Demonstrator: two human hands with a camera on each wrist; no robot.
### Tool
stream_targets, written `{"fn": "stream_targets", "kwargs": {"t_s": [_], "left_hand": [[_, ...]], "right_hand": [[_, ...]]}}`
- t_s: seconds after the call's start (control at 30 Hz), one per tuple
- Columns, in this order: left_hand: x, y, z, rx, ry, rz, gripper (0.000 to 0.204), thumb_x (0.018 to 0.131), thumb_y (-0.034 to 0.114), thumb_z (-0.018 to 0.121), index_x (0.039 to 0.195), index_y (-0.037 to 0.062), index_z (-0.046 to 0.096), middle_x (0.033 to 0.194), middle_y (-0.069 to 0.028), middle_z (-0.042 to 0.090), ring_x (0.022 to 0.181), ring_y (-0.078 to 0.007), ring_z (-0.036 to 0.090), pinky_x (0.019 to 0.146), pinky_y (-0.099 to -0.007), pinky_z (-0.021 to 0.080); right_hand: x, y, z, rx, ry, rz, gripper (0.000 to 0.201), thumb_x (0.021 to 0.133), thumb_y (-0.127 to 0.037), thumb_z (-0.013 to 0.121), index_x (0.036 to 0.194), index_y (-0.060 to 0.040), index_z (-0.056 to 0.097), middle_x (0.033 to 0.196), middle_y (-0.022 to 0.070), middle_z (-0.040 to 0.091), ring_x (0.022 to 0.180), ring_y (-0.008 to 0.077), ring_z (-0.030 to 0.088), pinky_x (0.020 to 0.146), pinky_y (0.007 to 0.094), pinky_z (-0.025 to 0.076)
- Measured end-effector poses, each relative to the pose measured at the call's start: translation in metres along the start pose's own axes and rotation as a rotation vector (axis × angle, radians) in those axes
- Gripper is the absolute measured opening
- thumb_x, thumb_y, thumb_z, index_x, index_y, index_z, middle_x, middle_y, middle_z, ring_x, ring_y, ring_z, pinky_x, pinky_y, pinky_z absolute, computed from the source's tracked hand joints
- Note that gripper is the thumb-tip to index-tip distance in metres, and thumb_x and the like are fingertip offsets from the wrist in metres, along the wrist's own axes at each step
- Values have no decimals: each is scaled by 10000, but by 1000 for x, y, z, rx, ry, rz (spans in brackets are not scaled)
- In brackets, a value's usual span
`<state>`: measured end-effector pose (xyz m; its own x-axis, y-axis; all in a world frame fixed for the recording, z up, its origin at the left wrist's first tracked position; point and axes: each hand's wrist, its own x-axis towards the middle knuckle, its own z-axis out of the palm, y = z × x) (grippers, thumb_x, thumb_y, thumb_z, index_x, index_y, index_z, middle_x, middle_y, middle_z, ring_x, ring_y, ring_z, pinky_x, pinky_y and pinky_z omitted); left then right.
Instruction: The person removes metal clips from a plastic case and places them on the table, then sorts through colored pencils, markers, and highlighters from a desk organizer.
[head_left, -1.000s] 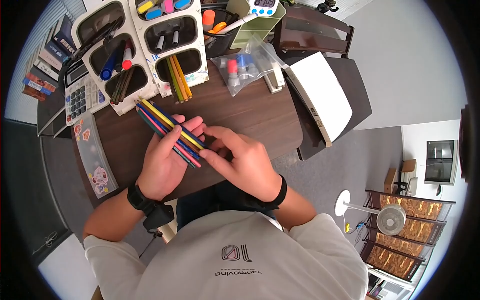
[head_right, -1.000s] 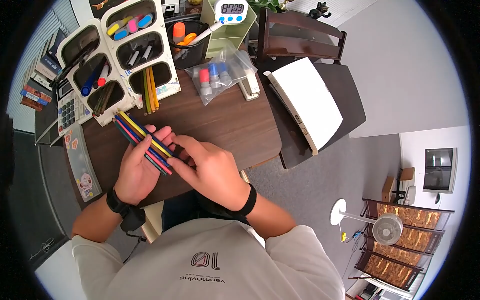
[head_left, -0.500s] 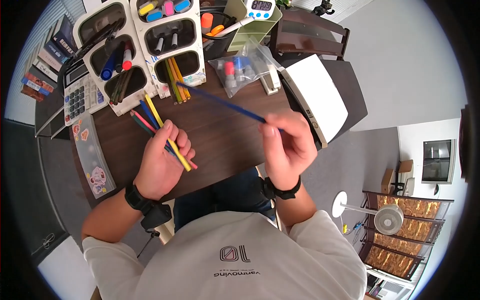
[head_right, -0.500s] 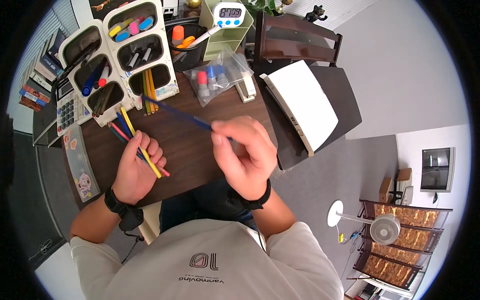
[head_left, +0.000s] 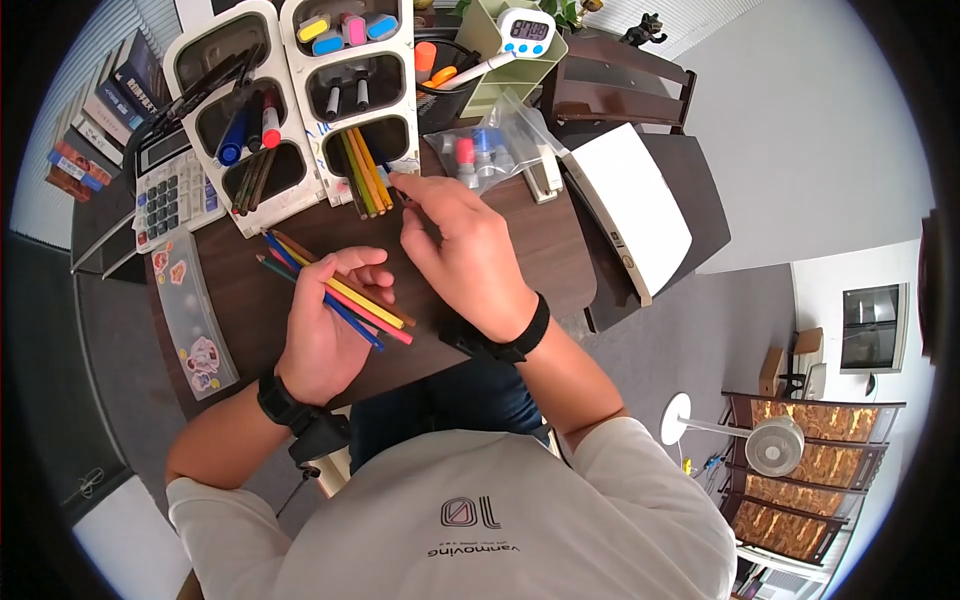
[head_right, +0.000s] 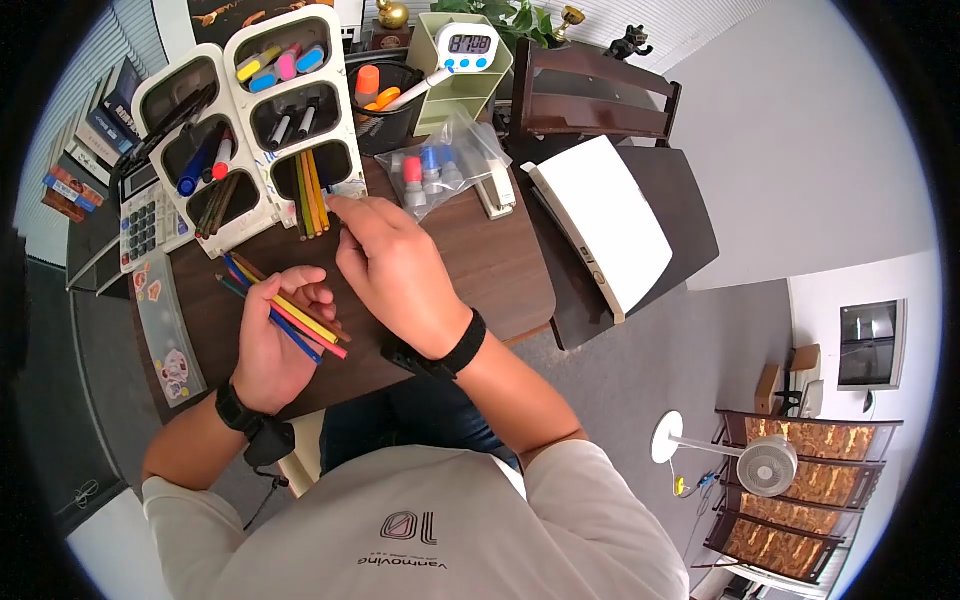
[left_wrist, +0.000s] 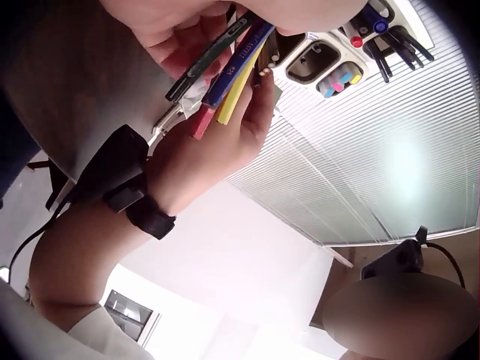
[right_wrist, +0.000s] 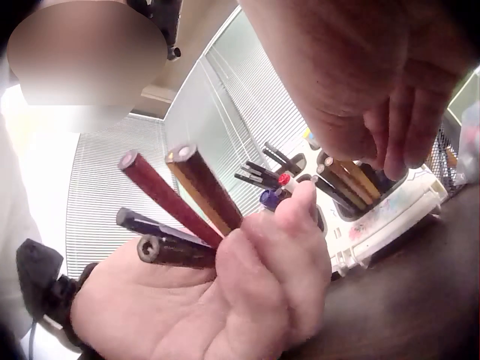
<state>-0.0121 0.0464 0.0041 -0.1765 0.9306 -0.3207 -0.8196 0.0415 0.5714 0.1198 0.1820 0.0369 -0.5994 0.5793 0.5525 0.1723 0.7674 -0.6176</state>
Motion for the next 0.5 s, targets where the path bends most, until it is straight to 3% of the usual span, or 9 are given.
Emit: {"fn": "stream_targets", "kwargs": {"t_s": [0.07, 0.3, 0.37, 0.4, 0.43, 0.5], "left_hand": [[3, -4, -9, 16, -57, 45, 410, 1097, 404, 453, 1178, 79, 690, 946, -6, 571, 898, -170, 574, 882, -363, 518], [3, -7, -17, 9, -75, -23, 352, 1114, 391, 485, 1163, 90, 661, 961, 3, 565, 913, -153, 578, 857, -346, 506], [3, -7, -13, 6, -47, -18, 343, 1134, 393, 487, 1173, 92, 648, 963, 2, 569, 924, -143, 586, 862, -342, 495], [3, -7, -12, 4, -42, -19, 343, 1134, 393, 487, 1173, 92, 648, 963, 2, 569, 924, -143, 586, 862, -342, 495], [3, -6, -11, -14, -93, -10, 353, 1141, 385, 489, 1203, 79, 654, 973, -2, 573, 929, -138, 604, 864, -330, 498], [2, -5, -9, -34, -135, 0, 364, 1147, 377, 491, 1233, 66, 661, 983, -7, 578, 934, -134, 622, 867, -319, 500]], "right_hand": [[0, -1, 1, -13, -13, 19, 358, 898, 50, 679, 1250, -7, 708, 1064, 167, 739, 966, 332, 730, 858, 395, 590], [-6, -2, -2, -10, -52, 30, 405, 908, 54, 658, 1307, -15, 678, 1117, 179, 732, 973, 332, 728, 852, 396, 592], [-13, -10, -11, -60, -13, 123, 382, 934, 22, 663, 1314, -21, 674, 1135, 172, 737, 986, 294, 742, 838, 398, 597], [-19, -10, -13, 10, 72, 103, 339, 925, -49, 716, 1260, -26, 669, 1015, 181, 728, 922, 353, 724, 798, 417, 587], [-25, -16, -19, 14, 65, 103, 339, 925, -49, 716, 1260, -26, 669, 1015, 181, 728, 922, 353, 724, 798, 417, 587], [-38, -34, -36, 150, -141, 346, 291, 953, -135, 761, 1211, -21, 688, 968, 157, 737, 805, 299, 730, 723, 386, 586]]}}
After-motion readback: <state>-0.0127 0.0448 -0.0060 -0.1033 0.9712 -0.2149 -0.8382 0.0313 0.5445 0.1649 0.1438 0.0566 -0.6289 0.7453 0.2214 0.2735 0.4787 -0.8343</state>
